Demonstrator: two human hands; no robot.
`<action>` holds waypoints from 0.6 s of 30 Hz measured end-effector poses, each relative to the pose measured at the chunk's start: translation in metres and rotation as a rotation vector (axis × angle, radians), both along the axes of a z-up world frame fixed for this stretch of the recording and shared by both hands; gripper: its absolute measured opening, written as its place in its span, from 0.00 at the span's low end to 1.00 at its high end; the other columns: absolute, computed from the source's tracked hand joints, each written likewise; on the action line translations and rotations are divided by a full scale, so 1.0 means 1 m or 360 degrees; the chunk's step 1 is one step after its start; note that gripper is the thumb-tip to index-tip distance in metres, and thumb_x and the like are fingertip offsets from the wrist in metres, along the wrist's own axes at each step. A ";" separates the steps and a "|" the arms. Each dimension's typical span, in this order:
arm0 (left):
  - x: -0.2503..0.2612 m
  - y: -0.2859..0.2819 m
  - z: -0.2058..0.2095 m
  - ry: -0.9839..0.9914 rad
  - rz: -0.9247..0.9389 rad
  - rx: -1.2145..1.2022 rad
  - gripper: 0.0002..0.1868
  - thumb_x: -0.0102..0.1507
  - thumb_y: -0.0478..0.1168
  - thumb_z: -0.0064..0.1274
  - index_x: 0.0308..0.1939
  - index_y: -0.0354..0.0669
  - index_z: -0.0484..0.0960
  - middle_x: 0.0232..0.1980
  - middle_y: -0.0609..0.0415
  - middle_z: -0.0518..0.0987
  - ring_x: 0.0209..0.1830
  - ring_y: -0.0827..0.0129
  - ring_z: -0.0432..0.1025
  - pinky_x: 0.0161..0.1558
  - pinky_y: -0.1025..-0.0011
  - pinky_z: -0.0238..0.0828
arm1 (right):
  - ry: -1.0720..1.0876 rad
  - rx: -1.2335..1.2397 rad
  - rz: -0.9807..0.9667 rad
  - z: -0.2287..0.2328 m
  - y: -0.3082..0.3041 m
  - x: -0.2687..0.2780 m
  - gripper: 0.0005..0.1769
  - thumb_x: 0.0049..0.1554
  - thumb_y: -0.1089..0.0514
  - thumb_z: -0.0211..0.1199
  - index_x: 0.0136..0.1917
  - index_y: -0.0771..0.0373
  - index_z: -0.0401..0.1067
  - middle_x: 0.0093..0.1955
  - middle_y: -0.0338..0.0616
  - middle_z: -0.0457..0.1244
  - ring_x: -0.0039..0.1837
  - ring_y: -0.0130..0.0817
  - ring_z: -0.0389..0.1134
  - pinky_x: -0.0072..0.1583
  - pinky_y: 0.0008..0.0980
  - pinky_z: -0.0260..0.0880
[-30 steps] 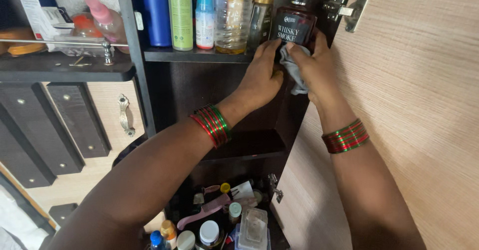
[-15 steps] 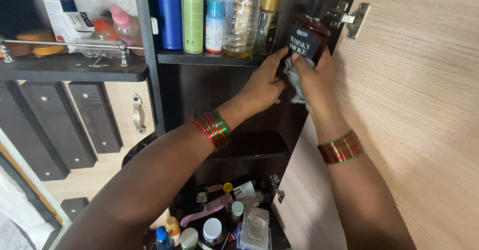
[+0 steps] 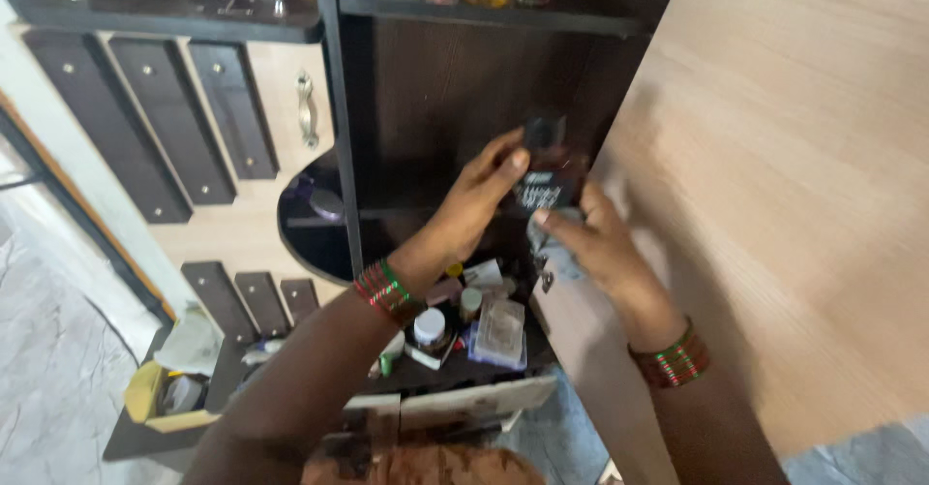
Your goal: The person sits in front of an open cabinet and wipes various items with a cloth. They handle small plastic containers, bottles, and tubes, wiping each one individually before placing them back on the shelves.
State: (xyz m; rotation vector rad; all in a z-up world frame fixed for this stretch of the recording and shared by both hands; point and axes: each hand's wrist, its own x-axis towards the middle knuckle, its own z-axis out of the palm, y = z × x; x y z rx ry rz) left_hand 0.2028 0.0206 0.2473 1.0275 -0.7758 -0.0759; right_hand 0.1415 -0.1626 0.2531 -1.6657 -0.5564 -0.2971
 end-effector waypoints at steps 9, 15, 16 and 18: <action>-0.092 0.024 -0.140 0.0888 -0.0206 -0.0034 0.33 0.63 0.60 0.49 0.70 0.56 0.64 0.62 0.56 0.76 0.61 0.60 0.72 0.54 0.43 0.74 | 0.0605 0.0056 0.0224 -0.154 0.008 -0.048 0.34 0.54 0.53 0.69 0.71 0.60 0.65 0.54 0.43 0.68 0.53 0.32 0.71 0.54 0.35 0.78; -0.126 0.032 -0.220 0.1242 -0.0315 -0.0138 0.38 0.65 0.72 0.33 0.67 0.52 0.69 0.60 0.51 0.78 0.58 0.58 0.75 0.54 0.44 0.75 | 0.0942 -0.0055 0.0111 -0.231 0.007 -0.078 0.38 0.52 0.52 0.69 0.73 0.58 0.62 0.56 0.45 0.70 0.54 0.33 0.73 0.54 0.35 0.77; -0.131 0.032 -0.230 0.1287 -0.0363 -0.0175 0.38 0.65 0.72 0.34 0.67 0.51 0.70 0.59 0.51 0.79 0.57 0.58 0.75 0.54 0.45 0.75 | 0.0946 -0.0096 0.0109 -0.239 0.008 -0.083 0.39 0.53 0.51 0.69 0.75 0.57 0.60 0.57 0.43 0.70 0.56 0.31 0.73 0.54 0.34 0.77; -0.139 0.031 -0.248 0.1370 -0.0457 -0.0249 0.39 0.66 0.72 0.37 0.67 0.49 0.72 0.57 0.51 0.79 0.55 0.59 0.76 0.53 0.48 0.76 | 0.0949 -0.0113 0.0160 -0.252 0.007 -0.095 0.40 0.53 0.51 0.68 0.75 0.57 0.60 0.57 0.44 0.69 0.54 0.32 0.72 0.53 0.36 0.76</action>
